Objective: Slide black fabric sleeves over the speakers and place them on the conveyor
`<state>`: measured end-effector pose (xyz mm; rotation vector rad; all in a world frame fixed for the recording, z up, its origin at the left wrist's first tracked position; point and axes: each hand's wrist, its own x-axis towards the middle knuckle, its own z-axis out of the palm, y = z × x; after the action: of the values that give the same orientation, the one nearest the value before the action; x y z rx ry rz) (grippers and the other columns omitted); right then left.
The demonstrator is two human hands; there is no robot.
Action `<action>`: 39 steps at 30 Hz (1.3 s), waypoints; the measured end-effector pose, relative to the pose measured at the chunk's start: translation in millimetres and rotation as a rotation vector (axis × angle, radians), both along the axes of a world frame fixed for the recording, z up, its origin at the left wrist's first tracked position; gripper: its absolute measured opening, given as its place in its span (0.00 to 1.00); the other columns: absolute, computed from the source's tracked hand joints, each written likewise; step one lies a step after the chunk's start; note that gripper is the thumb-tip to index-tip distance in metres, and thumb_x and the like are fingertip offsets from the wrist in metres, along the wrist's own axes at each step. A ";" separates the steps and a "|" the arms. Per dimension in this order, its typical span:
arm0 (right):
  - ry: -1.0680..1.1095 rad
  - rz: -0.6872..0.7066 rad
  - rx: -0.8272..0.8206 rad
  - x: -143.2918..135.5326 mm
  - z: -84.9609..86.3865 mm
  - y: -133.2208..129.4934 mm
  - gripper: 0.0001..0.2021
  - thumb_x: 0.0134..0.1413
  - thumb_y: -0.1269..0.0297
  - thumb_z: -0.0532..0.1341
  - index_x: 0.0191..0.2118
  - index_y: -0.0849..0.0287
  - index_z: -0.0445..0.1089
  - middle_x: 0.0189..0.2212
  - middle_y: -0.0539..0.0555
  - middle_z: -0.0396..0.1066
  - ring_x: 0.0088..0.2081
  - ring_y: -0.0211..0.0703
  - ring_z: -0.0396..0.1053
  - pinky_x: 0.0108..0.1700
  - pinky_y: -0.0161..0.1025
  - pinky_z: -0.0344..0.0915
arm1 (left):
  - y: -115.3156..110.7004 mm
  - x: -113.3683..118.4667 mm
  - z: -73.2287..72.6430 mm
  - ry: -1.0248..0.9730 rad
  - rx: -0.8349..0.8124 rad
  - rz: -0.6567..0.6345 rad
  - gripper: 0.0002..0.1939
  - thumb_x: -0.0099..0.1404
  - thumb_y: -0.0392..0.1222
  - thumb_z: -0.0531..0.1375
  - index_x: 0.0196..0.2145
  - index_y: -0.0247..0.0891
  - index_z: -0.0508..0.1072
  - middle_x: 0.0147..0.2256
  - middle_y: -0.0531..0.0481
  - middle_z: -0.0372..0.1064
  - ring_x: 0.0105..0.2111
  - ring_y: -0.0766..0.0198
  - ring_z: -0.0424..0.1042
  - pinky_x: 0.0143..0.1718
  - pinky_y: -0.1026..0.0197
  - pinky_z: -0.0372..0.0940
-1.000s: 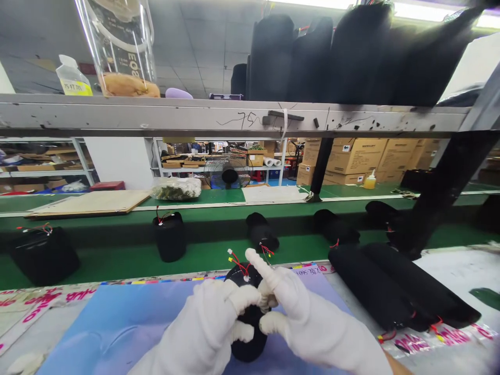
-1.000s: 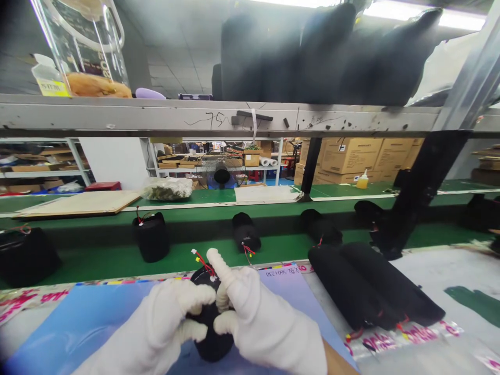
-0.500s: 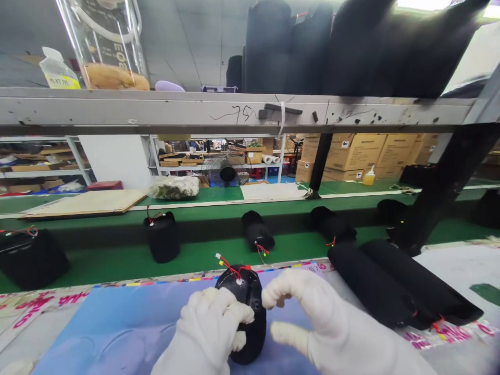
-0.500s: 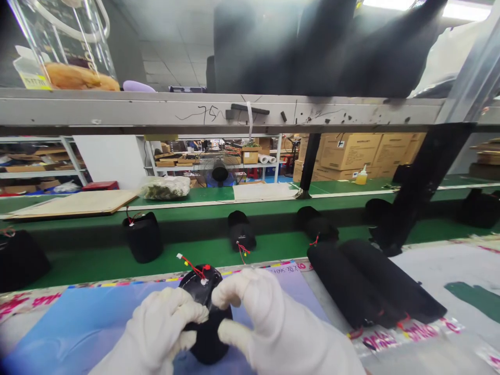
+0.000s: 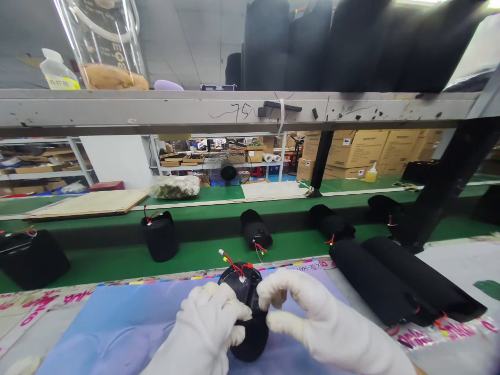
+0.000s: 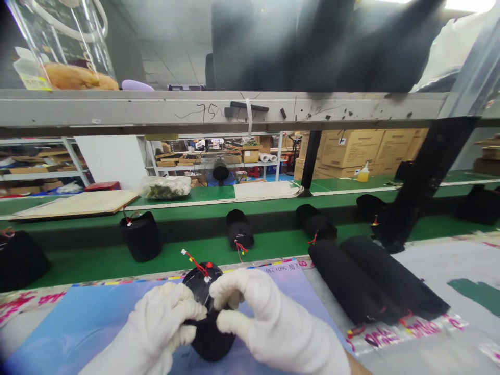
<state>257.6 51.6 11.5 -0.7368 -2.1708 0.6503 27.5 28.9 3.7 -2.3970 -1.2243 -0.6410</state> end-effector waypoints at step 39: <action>-0.147 -0.041 0.434 -6.4 5.6 -14.1 0.33 0.60 0.67 0.60 0.68 0.49 0.48 0.56 0.57 0.62 0.54 0.46 0.65 0.58 0.40 0.66 | -11.4 -39.9 25.7 -0.265 -0.194 -0.083 0.09 0.68 0.36 0.54 0.44 0.45 0.70 0.35 0.52 0.73 0.31 0.68 0.75 0.32 0.69 0.70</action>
<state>251.2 37.5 17.1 -0.6055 -2.3130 0.0935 -12.3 17.5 29.4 -2.5967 -1.3527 -0.9293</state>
